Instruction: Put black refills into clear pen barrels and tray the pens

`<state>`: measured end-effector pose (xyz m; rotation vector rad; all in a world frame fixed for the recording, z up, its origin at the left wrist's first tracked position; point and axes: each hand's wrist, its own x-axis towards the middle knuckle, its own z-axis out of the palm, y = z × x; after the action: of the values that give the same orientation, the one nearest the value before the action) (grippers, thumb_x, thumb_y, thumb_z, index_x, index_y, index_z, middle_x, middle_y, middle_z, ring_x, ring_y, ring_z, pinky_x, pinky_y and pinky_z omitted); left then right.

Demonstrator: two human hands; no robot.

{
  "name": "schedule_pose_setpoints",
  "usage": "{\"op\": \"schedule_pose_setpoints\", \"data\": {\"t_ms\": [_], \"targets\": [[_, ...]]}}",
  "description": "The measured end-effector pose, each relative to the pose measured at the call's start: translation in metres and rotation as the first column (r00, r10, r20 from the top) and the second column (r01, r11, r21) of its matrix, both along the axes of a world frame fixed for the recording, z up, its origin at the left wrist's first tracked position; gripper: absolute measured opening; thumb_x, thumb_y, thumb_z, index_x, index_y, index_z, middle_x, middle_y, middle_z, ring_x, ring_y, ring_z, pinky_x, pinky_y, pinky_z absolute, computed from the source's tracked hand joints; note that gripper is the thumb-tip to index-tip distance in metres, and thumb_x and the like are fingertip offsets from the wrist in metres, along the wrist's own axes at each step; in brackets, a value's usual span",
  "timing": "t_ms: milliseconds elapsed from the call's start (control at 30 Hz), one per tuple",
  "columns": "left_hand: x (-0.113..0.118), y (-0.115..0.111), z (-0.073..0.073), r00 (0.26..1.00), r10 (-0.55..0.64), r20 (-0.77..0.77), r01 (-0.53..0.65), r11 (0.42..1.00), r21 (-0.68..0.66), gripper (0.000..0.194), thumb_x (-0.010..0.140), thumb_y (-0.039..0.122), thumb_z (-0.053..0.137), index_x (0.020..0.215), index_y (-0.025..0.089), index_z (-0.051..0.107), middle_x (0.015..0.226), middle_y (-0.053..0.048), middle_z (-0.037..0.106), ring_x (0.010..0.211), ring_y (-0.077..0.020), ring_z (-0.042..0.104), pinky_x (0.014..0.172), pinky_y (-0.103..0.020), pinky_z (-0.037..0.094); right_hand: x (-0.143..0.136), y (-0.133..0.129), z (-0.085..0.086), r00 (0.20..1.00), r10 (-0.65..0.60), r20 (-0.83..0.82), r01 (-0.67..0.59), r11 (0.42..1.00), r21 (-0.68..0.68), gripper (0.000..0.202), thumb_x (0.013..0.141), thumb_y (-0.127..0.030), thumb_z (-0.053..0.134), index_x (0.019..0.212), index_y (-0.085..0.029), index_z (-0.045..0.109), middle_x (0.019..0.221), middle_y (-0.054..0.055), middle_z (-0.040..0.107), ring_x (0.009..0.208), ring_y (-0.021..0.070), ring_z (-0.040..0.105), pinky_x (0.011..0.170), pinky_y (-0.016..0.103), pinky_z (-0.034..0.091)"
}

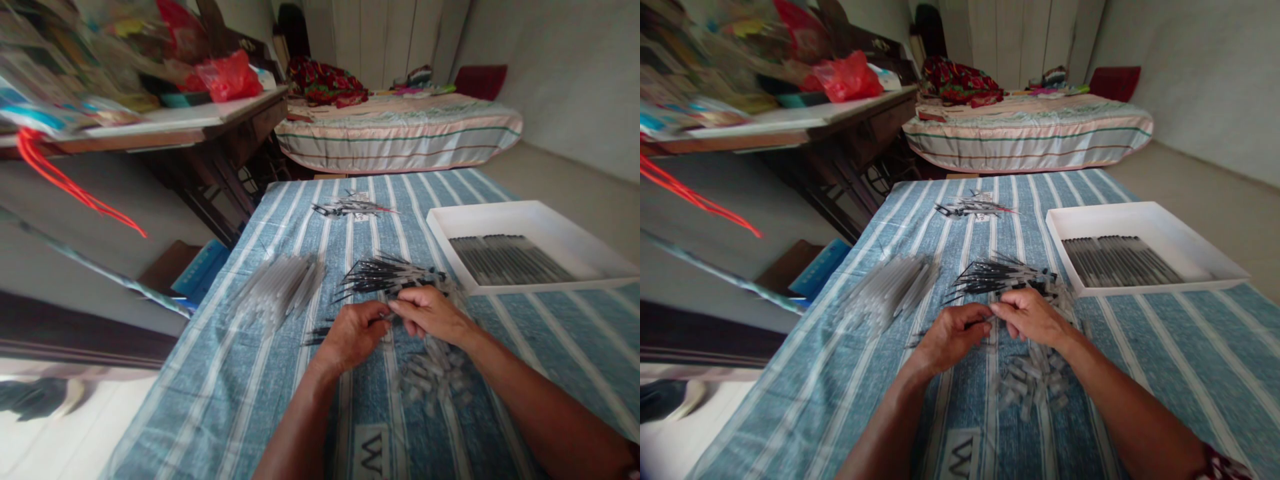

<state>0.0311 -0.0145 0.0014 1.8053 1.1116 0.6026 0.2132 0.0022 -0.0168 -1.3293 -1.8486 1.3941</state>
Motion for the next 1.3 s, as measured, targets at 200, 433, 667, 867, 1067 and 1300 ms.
{"op": "schedule_pose_setpoints", "data": {"t_ms": [200,433,667,867,1067,1300], "targets": [[-0.001,-0.002,0.002,0.989,0.031,-0.141,-0.005,0.983,0.183,0.017,0.079,0.016,0.048,0.084,0.017,0.064,0.068,0.001,0.061,0.063,-0.0133,0.054,0.059,-0.022,0.036,-0.004,-0.002,0.001,0.999,-0.046,-0.007,0.046,0.999,-0.024,0.038,0.085,-0.044,0.045,0.057,-0.019,0.044,0.040,-0.005,0.051,0.031,0.0068,0.044,0.034,0.017,0.032],[-0.010,0.000,0.008,0.959,0.022,-0.284,0.043,0.974,0.221,0.021,0.079,0.022,0.052,0.059,0.018,0.057,0.055,0.002,0.050,0.054,-0.0112,0.047,0.052,-0.022,0.030,-0.003,-0.004,0.008,0.998,-0.054,-0.037,0.057,0.996,0.066,0.042,0.085,-0.047,0.042,0.055,-0.018,0.047,0.042,-0.003,0.054,0.034,0.0073,0.045,0.038,0.018,0.034],[-0.020,0.004,0.014,0.937,0.331,-0.116,-0.293,0.920,0.260,0.027,0.078,0.033,0.056,0.057,0.017,0.058,0.053,0.004,0.045,0.053,-0.0091,0.041,0.051,-0.021,0.028,-0.010,-0.011,0.007,0.937,0.171,0.305,-0.248,0.940,0.233,0.022,0.071,-0.040,0.064,0.067,-0.019,0.062,0.053,-0.002,0.058,0.050,0.0110,0.052,0.048,0.021,0.032],[-0.014,0.004,0.014,0.860,0.466,0.210,-0.457,0.885,-0.094,0.025,0.075,0.037,0.060,0.062,0.016,0.058,0.052,0.005,0.054,0.040,-0.0054,0.039,0.040,-0.018,0.029,-0.022,-0.022,0.005,0.761,0.226,0.608,-0.487,0.819,0.305,0.012,0.074,-0.029,0.061,0.066,-0.019,0.061,0.061,0.003,0.063,0.060,0.0153,0.056,0.055,0.024,0.031],[-0.013,0.004,0.021,0.691,0.572,0.443,-0.497,0.820,-0.285,0.026,0.071,0.038,0.064,0.068,0.014,0.055,0.060,0.000,0.064,0.036,-0.0047,0.045,0.036,-0.017,0.028,-0.022,-0.020,0.003,0.964,0.131,0.231,-0.190,0.948,0.256,0.014,0.070,-0.024,0.061,0.064,-0.019,0.049,0.052,-0.006,0.048,0.049,0.0081,0.041,0.048,0.020,0.028],[-0.013,0.004,0.020,0.606,0.582,0.542,-0.486,0.810,-0.327,0.025,0.070,0.037,0.067,0.069,0.015,0.055,0.060,0.002,0.065,0.037,-0.0047,0.047,0.035,-0.017,0.029,-0.027,-0.023,0.003,0.993,0.018,-0.116,-0.012,0.998,0.055,0.022,0.071,-0.031,0.060,0.064,-0.020,0.041,0.050,-0.006,0.045,0.044,0.0075,0.043,0.041,0.019,0.032]]}}
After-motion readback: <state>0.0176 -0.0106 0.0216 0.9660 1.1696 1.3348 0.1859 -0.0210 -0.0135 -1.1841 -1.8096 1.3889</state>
